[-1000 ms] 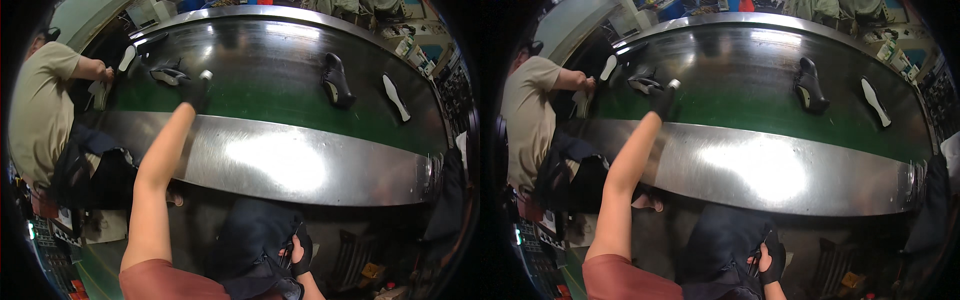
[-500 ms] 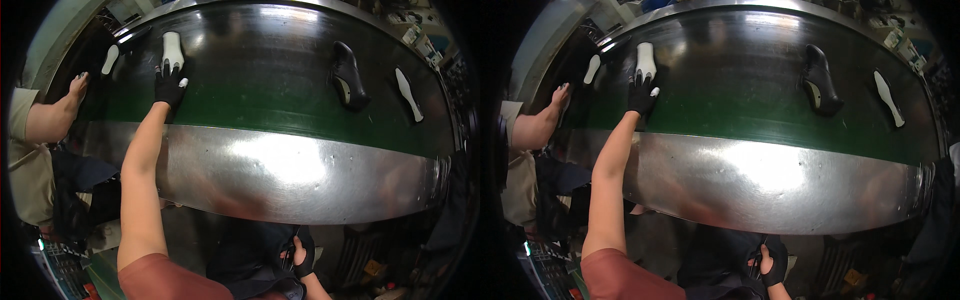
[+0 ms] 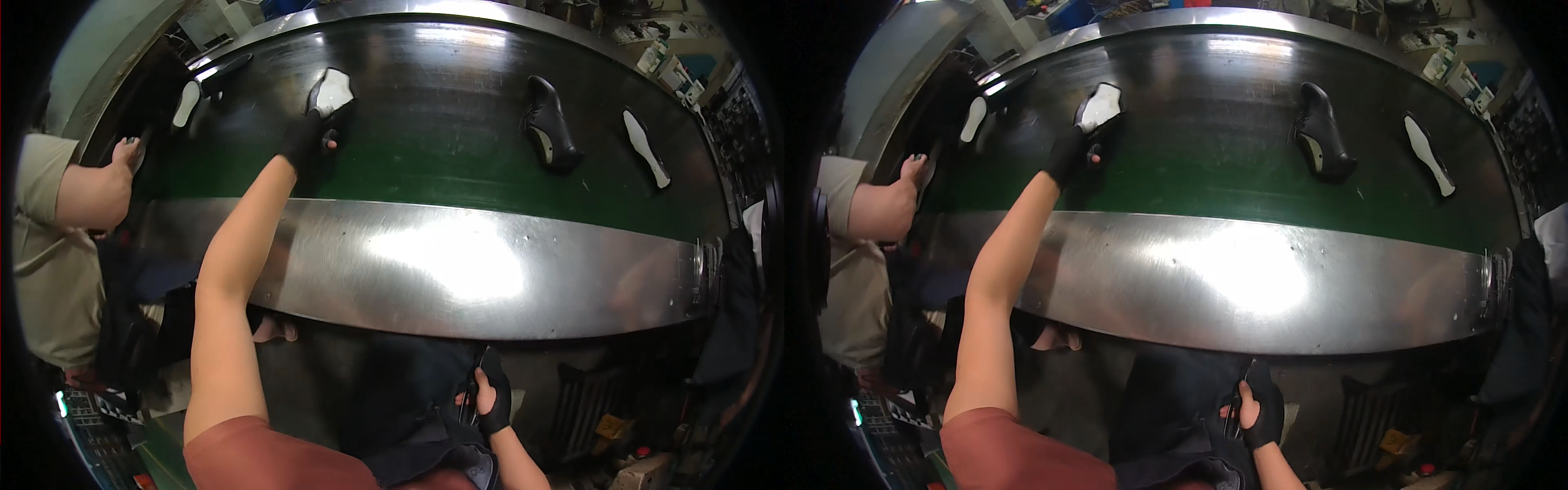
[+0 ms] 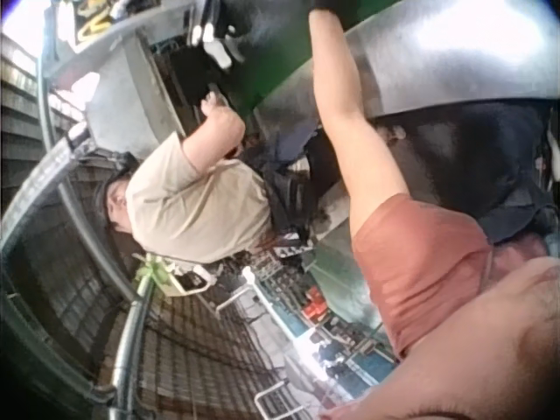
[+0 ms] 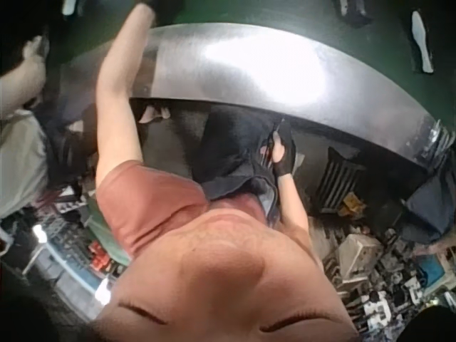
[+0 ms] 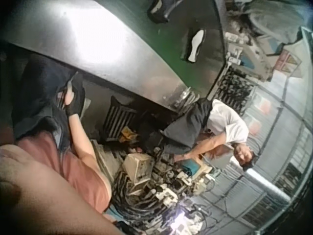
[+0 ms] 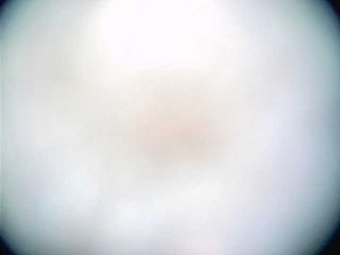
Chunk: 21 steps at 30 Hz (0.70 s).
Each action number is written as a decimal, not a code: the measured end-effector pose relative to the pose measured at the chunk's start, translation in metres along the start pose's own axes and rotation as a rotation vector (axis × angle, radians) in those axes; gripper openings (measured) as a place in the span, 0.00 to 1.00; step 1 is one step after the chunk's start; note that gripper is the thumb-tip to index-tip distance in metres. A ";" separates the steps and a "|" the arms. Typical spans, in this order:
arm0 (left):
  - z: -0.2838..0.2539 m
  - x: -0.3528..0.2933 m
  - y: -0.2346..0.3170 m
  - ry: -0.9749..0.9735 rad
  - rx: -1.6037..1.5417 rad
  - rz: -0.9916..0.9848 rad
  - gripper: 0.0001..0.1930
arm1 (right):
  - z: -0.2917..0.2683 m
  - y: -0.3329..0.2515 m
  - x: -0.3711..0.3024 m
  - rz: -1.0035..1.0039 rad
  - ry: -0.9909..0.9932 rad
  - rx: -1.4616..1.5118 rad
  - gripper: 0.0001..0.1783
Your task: The user is using a tool to pull and shape the leather upper of a shoe around a last while seated at a workbench.
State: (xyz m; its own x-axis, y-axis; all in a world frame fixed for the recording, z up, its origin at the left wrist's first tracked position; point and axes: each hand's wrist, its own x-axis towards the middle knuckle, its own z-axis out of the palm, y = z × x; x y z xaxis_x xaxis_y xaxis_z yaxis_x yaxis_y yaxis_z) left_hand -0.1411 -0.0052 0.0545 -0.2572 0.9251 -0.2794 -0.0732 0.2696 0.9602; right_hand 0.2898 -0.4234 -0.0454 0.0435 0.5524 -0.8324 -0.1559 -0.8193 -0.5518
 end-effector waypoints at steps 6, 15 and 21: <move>0.021 -0.100 -0.019 -0.136 0.598 0.036 0.24 | -0.009 0.017 0.005 0.016 -0.061 -0.042 0.30; 0.029 -0.001 -0.054 0.040 0.165 -0.024 0.22 | -0.001 0.049 -0.009 0.018 -0.188 -0.050 0.37; 0.082 -0.234 -0.056 -0.401 -0.770 -0.204 0.34 | -0.039 0.047 -0.005 -0.088 -0.096 0.009 0.39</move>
State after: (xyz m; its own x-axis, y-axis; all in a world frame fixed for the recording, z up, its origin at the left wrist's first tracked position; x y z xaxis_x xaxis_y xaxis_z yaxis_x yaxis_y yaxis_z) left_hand 0.0025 -0.2148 0.0664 0.1774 0.9417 -0.2857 -0.7447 0.3183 0.5866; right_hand 0.3210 -0.4703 -0.0692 -0.0368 0.6346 -0.7719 -0.1642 -0.7658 -0.6218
